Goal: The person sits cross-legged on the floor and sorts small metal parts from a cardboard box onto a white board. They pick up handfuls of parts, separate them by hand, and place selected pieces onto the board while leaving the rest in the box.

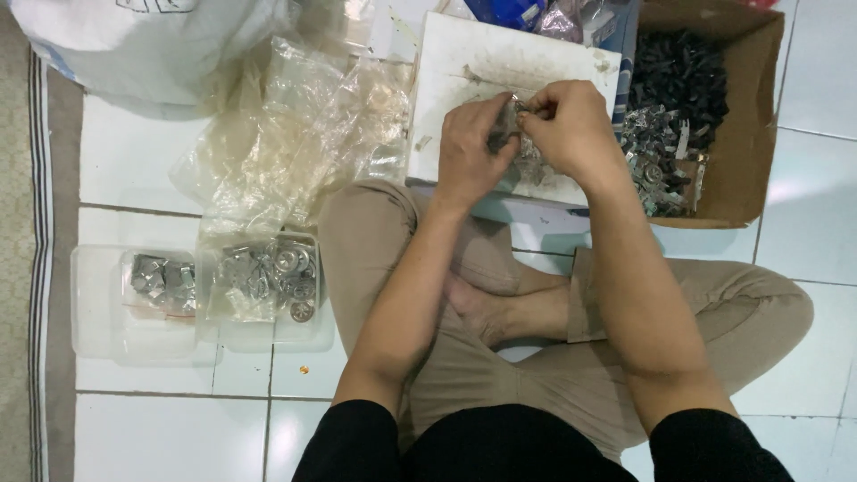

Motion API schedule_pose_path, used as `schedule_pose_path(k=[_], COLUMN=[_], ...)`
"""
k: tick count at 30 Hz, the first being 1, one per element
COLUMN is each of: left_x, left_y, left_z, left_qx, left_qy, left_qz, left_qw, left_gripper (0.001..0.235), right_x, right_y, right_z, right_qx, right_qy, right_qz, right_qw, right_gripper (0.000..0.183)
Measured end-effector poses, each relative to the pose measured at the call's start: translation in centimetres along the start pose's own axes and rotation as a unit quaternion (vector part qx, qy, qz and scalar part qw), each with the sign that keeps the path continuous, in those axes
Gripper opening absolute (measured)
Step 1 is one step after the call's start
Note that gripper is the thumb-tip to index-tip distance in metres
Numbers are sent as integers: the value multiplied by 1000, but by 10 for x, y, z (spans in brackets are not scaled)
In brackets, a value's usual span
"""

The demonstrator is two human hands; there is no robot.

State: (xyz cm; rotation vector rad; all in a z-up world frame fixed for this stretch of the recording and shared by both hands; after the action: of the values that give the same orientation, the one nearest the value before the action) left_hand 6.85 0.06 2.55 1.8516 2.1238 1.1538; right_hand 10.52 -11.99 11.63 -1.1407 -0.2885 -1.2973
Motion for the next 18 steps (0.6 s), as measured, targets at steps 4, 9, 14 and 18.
schedule_pose_path(k=[4, 9, 14, 18], left_x=[-4, 2, -3, 3], left_y=[1, 2, 0, 5], left_z=[-2, -5, 0, -4], left_qx=[-12, -4, 15, 5], left_qy=[12, -10, -20, -20], left_qz=[14, -9, -5, -5], left_qw=[1000, 1000, 1000, 1000], left_gripper=[54, 51, 49, 47], right_x=[-2, 2, 9, 18], right_y=[8, 8, 4, 5], right_z=[0, 8, 4, -3], right_qx=[36, 140, 215, 247], right_qy=[-21, 14, 126, 175], right_qz=[-7, -39, -48, -61], right_qw=[999, 989, 967, 951], right_gripper=[7, 16, 21, 22])
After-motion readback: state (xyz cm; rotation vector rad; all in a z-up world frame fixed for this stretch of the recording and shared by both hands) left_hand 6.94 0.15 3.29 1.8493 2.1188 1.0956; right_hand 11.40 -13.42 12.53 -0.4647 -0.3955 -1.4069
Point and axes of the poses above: each hand's wrist, its own y-axis towards the middle knuckle, its own x-axis out of the back of the hand, z = x × y, the point moved 8 cm from there along y, towards the middle knuckle, and after that the axes turned 13 degrees about -x, right-handed, at the moved point
